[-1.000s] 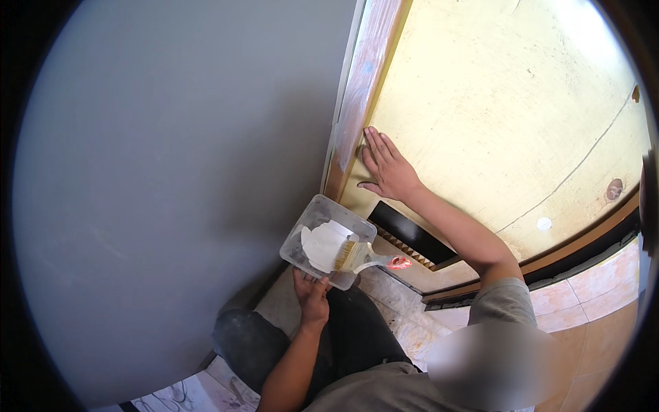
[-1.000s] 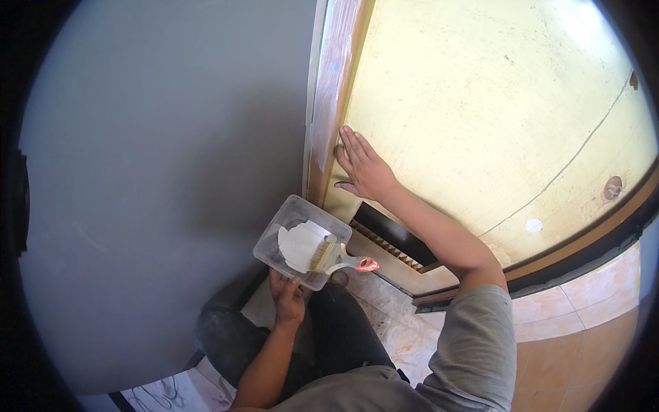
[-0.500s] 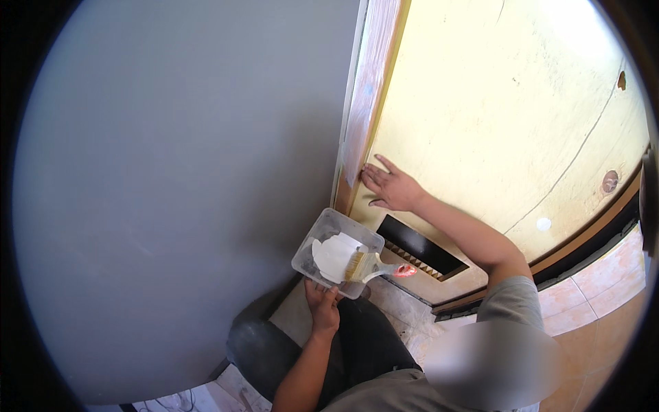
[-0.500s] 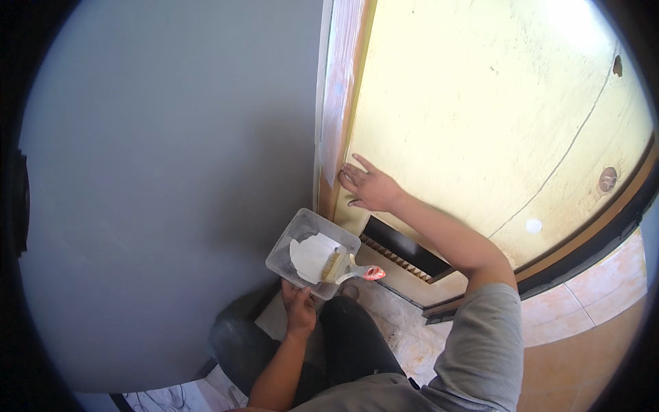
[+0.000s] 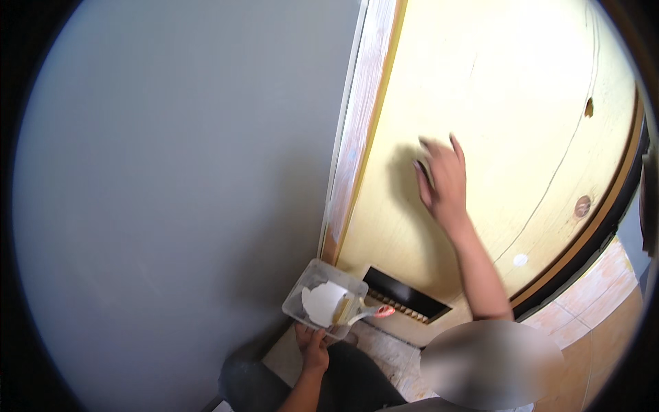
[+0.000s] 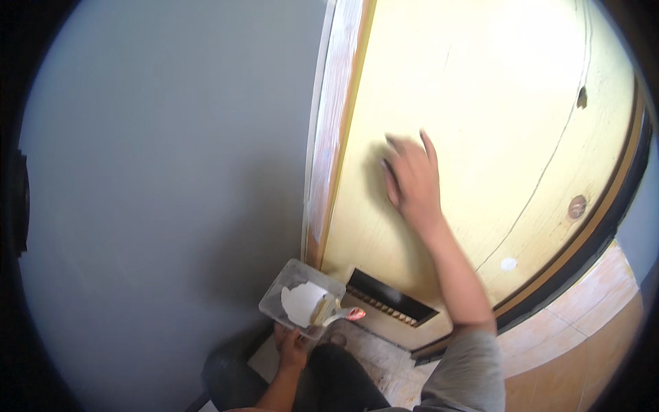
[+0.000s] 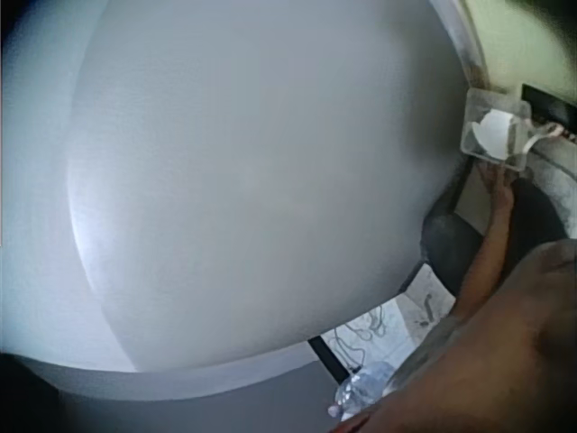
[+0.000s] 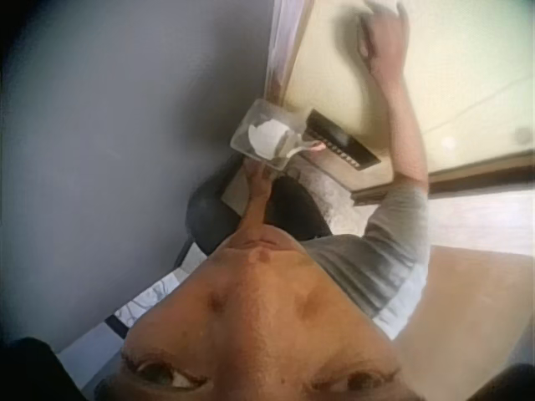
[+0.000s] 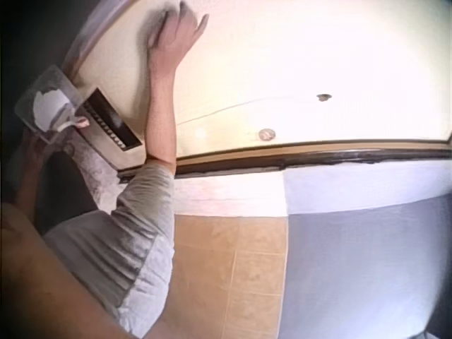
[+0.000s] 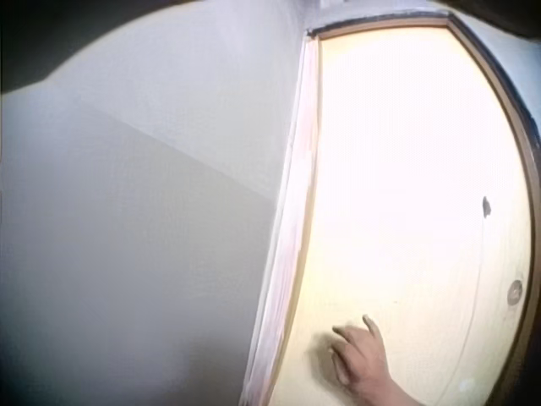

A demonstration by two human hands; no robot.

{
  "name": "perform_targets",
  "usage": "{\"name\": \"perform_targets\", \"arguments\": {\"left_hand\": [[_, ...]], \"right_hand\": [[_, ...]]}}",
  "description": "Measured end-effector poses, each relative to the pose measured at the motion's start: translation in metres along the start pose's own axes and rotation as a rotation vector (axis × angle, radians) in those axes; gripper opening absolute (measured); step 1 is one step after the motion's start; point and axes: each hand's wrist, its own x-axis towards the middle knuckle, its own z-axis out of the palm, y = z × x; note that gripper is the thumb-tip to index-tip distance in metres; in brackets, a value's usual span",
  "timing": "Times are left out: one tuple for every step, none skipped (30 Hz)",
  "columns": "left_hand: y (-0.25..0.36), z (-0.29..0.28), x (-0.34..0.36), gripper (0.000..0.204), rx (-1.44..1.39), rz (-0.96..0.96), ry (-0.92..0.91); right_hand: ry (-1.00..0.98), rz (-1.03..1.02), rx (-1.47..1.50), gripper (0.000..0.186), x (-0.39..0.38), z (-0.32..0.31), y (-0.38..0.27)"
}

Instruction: The person pours white paint into a small container and then uses a paintbrush to apply the paint to the frame of a door.

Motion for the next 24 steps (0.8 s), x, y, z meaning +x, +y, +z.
{"name": "perform_targets", "arguments": {"left_hand": [[-0.004,0.003,-0.002,0.078,-0.010,-0.009,-0.003],[-0.004,-0.001,-0.004,0.078,-0.005,-0.002,0.008],[-0.006,-0.001,-0.003,0.079,-0.023,-0.012,-0.006],[-0.010,-0.001,-0.004,0.080,-0.046,-0.027,-0.025],[-0.017,-0.003,-0.001,0.080,-0.065,-0.041,-0.045],[-0.024,-0.019,0.005,0.080,-0.031,0.006,-0.072],[-0.026,-0.018,0.005,0.080,-0.026,-0.004,-0.076],[-0.024,-0.014,0.008,0.080,-0.021,-0.020,-0.073],[-0.021,-0.012,0.008,0.080,-0.019,-0.026,-0.063],[-0.018,-0.010,0.009,0.080,-0.010,-0.036,-0.051],[-0.016,-0.007,0.010,0.080,-0.006,-0.044,-0.040],[-0.014,-0.006,0.010,0.080,0.002,-0.048,-0.030],[-0.013,-0.006,0.010,0.080,0.008,-0.056,-0.020],[-0.012,-0.005,0.010,0.080,0.015,-0.062,-0.014],[-0.012,-0.005,0.011,0.080,0.016,-0.066,-0.010],[-0.011,-0.005,0.011,0.080,0.019,-0.071,-0.006],[-0.011,-0.006,0.011,0.080,0.025,-0.075,0.001],[-0.012,-0.008,0.012,0.080,0.030,-0.076,0.009],[-0.013,-0.010,0.012,0.080,0.034,-0.078,0.016],[-0.014,-0.009,0.012,0.080,0.037,-0.084,0.019],[-0.016,-0.010,0.011,0.080,0.043,-0.090,0.022],[-0.018,-0.010,0.012,0.081,0.043,-0.095,0.020],[-0.019,-0.010,0.012,0.081,0.047,-0.098,0.023],[-0.020,-0.010,0.012,0.081,0.049,-0.099,0.030]], "right_hand": [[0.049,-0.010,-0.023,0.030,-0.020,-0.011,-0.002],[0.086,0.112,0.016,0.017,-0.037,-0.019,-0.020],[0.139,0.172,0.052,0.013,-0.067,-0.024,-0.023],[0.128,0.324,0.074,0.007,-0.096,-0.035,-0.032],[0.183,0.455,0.041,0.013,-0.130,-0.040,-0.043],[0.219,0.563,0.007,0.016,-0.125,-0.043,-0.077],[0.208,0.644,0.026,0.015,-0.139,-0.048,-0.092],[0.198,0.728,0.049,0.015,-0.153,-0.051,-0.108],[0.136,0.791,0.146,0.013,-0.186,-0.047,-0.112],[0.059,0.804,0.229,0.013,-0.203,-0.047,-0.118],[-0.024,0.815,0.309,0.013,-0.205,-0.049,-0.121],[-0.083,0.866,0.344,0.011,-0.207,-0.051,-0.120],[-0.144,0.917,0.379,0.010,-0.209,-0.055,-0.118],[-0.207,0.967,0.410,0.009,-0.208,-0.059,-0.117],[-0.238,1.065,0.398,0.012,-0.215,-0.057,-0.111],[-0.269,1.164,0.384,0.015,-0.227,-0.052,-0.101],[-0.241,1.170,0.410,0.020,-0.224,-0.050,-0.101],[-0.213,1.178,0.438,0.024,-0.212,-0.049,-0.105],[-0.123,1.091,0.501,0.030,-0.197,-0.044,-0.114],[-0.031,1.002,0.559,0.036,-0.184,-0.042,-0.122],[-0.048,1.018,0.656,0.044,-0.189,-0.035,-0.123],[-0.064,1.033,0.752,0.051,-0.202,-0.024,-0.121],[-0.083,1.047,0.852,0.058,-0.215,-0.015,-0.123],[-0.124,1.121,0.951,0.076,-0.222,-0.012,-0.126]]}}
